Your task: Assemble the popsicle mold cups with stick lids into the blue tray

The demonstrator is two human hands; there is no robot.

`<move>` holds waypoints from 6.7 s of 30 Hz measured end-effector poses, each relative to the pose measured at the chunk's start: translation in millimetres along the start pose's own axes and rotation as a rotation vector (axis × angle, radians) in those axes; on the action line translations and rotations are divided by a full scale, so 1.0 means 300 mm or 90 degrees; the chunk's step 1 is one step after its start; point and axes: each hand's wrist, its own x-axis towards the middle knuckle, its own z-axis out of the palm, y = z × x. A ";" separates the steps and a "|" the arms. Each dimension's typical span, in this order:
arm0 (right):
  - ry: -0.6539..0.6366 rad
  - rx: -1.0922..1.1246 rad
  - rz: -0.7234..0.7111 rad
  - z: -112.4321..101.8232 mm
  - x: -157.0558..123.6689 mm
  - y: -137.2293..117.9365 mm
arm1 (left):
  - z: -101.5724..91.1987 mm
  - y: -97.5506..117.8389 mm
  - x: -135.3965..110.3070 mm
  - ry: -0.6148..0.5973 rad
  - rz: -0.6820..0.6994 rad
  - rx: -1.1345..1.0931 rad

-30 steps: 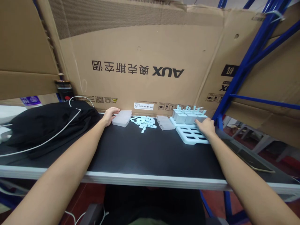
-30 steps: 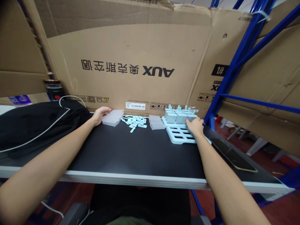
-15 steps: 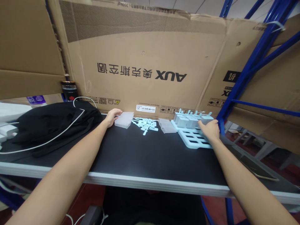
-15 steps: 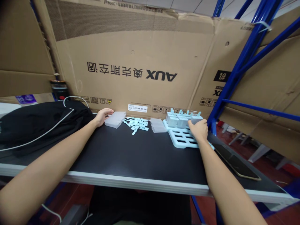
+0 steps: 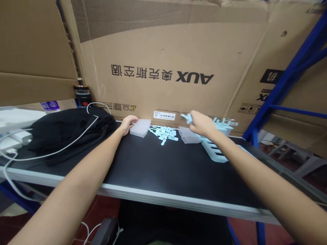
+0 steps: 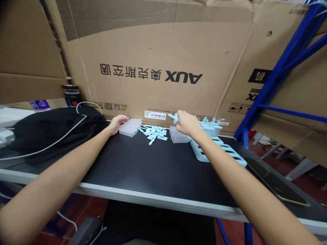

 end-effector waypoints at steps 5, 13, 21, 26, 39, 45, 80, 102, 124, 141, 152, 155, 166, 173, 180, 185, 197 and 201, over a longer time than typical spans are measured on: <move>-0.101 -0.153 -0.192 -0.017 0.138 -0.132 | -0.002 -0.003 0.001 0.006 0.011 0.017; -0.174 -0.179 -0.204 -0.042 0.153 -0.182 | -0.003 -0.003 0.001 -0.003 0.015 0.039; -0.193 -0.154 -0.184 -0.006 0.214 -0.216 | -0.003 -0.001 -0.001 -0.003 0.007 0.026; -0.219 -0.137 -0.120 0.009 0.217 -0.154 | -0.005 -0.002 0.001 -0.005 0.012 0.034; -0.298 -0.118 -0.133 0.152 0.190 0.004 | -0.005 0.000 -0.002 -0.009 0.016 0.031; -0.292 -0.118 -0.102 0.167 0.198 0.001 | -0.007 -0.006 0.000 -0.010 0.021 0.024; -0.234 0.002 0.103 0.222 0.196 -0.074 | -0.006 -0.006 0.002 -0.003 0.018 0.017; -0.169 0.022 0.116 0.181 0.159 -0.132 | -0.001 -0.001 0.001 -0.004 0.009 0.020; -0.130 0.180 0.410 0.276 -0.240 0.389 | 0.005 0.010 -0.006 0.022 -0.006 0.009; 0.115 0.243 0.499 0.122 -0.244 0.310 | 0.007 0.012 -0.008 0.025 -0.012 -0.015; -0.252 0.000 -0.020 -0.004 -0.006 -0.089 | -0.001 0.009 -0.006 0.010 0.004 0.023; -0.265 -0.053 -0.044 -0.025 0.035 -0.134 | 0.002 0.009 -0.008 0.009 0.004 0.010; -0.201 -0.063 -0.057 -0.015 0.050 -0.174 | -0.001 0.007 -0.006 0.005 0.009 0.019; -0.169 0.022 0.060 -0.001 0.013 -0.052 | -0.005 -0.002 0.000 0.002 0.008 0.015; -0.011 0.056 -0.050 0.127 -0.043 0.085 | -0.005 -0.006 0.005 0.005 0.003 0.007; -0.062 0.073 -0.115 0.179 -0.080 0.084 | -0.011 -0.013 0.012 0.005 0.005 0.010; -0.067 0.066 -0.176 0.222 -0.086 0.058 | -0.005 -0.006 0.005 0.008 0.000 -0.005; -0.066 0.045 -0.131 0.216 -0.088 0.044 | -0.003 -0.004 0.004 0.010 0.000 -0.005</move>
